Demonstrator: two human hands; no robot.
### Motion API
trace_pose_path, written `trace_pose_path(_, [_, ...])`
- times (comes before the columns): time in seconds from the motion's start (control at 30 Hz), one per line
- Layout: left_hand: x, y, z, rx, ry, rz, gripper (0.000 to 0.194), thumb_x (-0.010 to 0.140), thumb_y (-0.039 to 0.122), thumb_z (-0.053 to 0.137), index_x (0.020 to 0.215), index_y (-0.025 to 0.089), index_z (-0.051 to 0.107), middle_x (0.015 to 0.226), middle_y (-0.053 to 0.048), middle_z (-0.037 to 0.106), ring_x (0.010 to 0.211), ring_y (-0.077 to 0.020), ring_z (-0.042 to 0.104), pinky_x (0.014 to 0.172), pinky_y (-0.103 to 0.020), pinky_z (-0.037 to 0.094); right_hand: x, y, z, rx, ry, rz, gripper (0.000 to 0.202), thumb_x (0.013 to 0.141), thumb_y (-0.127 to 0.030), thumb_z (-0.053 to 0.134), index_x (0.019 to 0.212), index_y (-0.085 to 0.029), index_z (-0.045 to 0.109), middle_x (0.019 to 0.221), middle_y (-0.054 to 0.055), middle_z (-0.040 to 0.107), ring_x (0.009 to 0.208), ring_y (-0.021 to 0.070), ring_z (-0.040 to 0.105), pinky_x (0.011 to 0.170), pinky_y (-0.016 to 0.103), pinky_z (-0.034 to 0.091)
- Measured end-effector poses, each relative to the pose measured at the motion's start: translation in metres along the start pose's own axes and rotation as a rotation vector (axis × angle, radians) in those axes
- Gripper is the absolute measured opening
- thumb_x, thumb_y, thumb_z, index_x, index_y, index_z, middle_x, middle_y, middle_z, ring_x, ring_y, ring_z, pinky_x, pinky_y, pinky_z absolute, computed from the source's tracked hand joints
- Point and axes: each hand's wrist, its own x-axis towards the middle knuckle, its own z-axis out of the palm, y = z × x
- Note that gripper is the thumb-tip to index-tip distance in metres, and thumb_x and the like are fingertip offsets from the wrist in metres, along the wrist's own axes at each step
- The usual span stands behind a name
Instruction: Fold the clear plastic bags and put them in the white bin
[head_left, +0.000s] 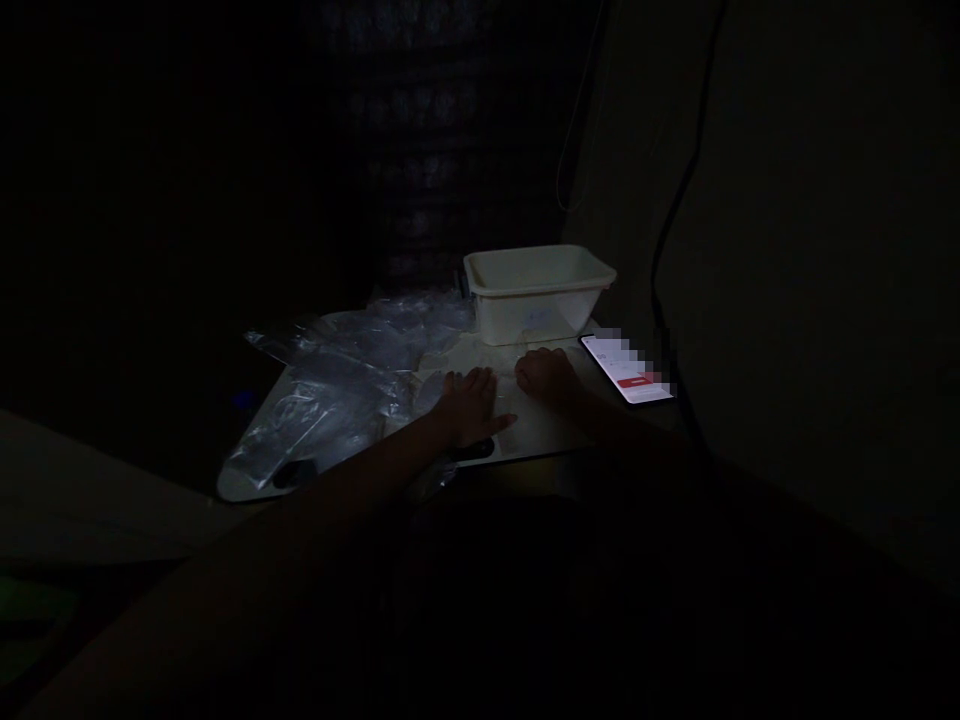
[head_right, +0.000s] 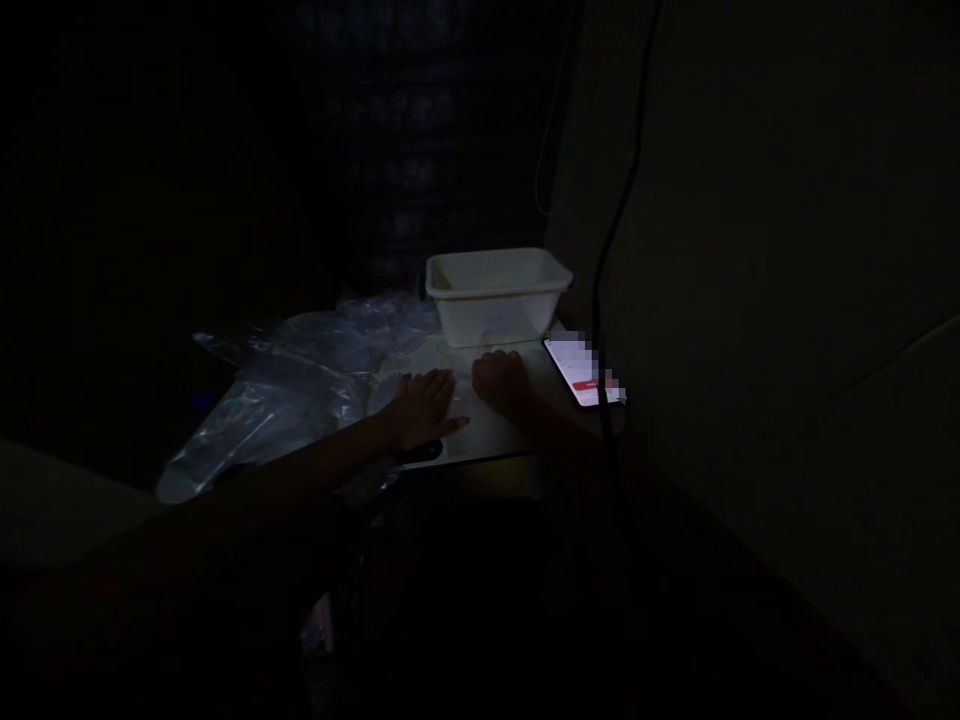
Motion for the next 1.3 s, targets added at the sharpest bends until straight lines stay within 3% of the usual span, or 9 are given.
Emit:
trace_pose_path(0.17, [-0.003, 0.004, 0.000, 0.047, 0.000, 0.020, 0.068, 0.078, 0.053, 0.006, 0.127, 0.007, 0.019, 0.134, -0.015, 0.017, 0.122, -0.0254, 0.013, 0.092, -0.053, 0.009, 0.004, 0.002, 0.005, 0.048, 0.050, 0.109, 0.029, 0.076, -0.019, 0.032, 0.092, -0.013, 0.055, 0.094, 0.011, 0.058, 0.085, 0.0208, 0.049, 0.069, 0.032, 0.029])
trace_pose_path(0.37, [-0.003, 0.009, 0.000, 0.068, -0.053, 0.027, 0.070, 0.078, 0.053, 0.006, 0.127, 0.005, 0.019, 0.133, -0.017, 0.017, 0.123, -0.0256, 0.012, 0.092, -0.054, 0.009, -0.005, 0.001, 0.002, 0.078, 0.260, -0.021, 0.033, 0.073, -0.015, 0.035, 0.101, -0.011, 0.052, 0.097, 0.012, 0.055, 0.090, 0.0220, 0.046, 0.076, 0.034, 0.029])
trace_pose_path(0.57, [-0.003, 0.012, -0.001, 0.056, -0.064, 0.012, 0.073, 0.077, 0.055, 0.005, 0.128, 0.004, 0.015, 0.134, -0.017, 0.014, 0.123, -0.0247, 0.009, 0.093, -0.053, 0.008, -0.009, -0.004, 0.016, 0.118, 0.150, -0.268, 0.037, 0.074, -0.011, 0.032, 0.106, -0.005, 0.049, 0.111, 0.013, 0.051, 0.102, 0.0177, 0.044, 0.084, 0.028, 0.030])
trace_pose_path(0.73, [-0.003, 0.014, -0.001, 0.060, -0.065, -0.004, 0.079, 0.073, 0.060, 0.005, 0.128, 0.003, 0.016, 0.134, -0.018, 0.014, 0.123, -0.0256, 0.008, 0.094, -0.052, 0.007, -0.011, 0.002, 0.034, 0.047, 0.136, -0.200, 0.042, 0.082, -0.025, 0.024, 0.116, -0.005, 0.040, 0.125, 0.014, 0.038, 0.114, 0.0208, 0.033, 0.090, 0.040, 0.026])
trace_pose_path(0.97, [-0.005, 0.016, -0.002, 0.089, -0.065, -0.017, 0.082, 0.071, 0.063, 0.008, 0.128, 0.004, 0.018, 0.134, -0.018, 0.015, 0.123, -0.0277, 0.006, 0.094, -0.051, 0.006, -0.017, 0.009, 0.041, 0.012, 0.144, -0.201, 0.046, 0.084, -0.031, 0.018, 0.119, -0.006, 0.036, 0.126, 0.015, 0.035, 0.116, 0.0219, 0.031, 0.089, 0.048, 0.024])
trace_pose_path(1.1, [-0.008, 0.018, -0.002, 0.110, -0.044, -0.022, 0.075, 0.075, 0.058, 0.005, 0.127, 0.005, 0.019, 0.133, -0.018, 0.018, 0.123, -0.0264, 0.009, 0.094, -0.051, 0.006, -0.016, 0.008, 0.036, 0.026, 0.114, -0.183, 0.045, 0.083, -0.030, 0.019, 0.119, -0.008, 0.036, 0.127, 0.014, 0.035, 0.116, 0.0210, 0.031, 0.090, 0.048, 0.022])
trace_pose_path(1.3, [-0.009, 0.019, 0.001, 0.117, -0.028, -0.020, 0.074, 0.076, 0.056, 0.005, 0.127, 0.005, 0.019, 0.133, -0.017, 0.019, 0.123, -0.0267, 0.011, 0.094, -0.051, 0.006, -0.004, 0.003, 0.024, 0.047, 0.099, -0.225, 0.042, 0.079, -0.017, 0.026, 0.119, -0.008, 0.037, 0.127, 0.012, 0.036, 0.116, 0.0191, 0.031, 0.093, 0.042, 0.021])
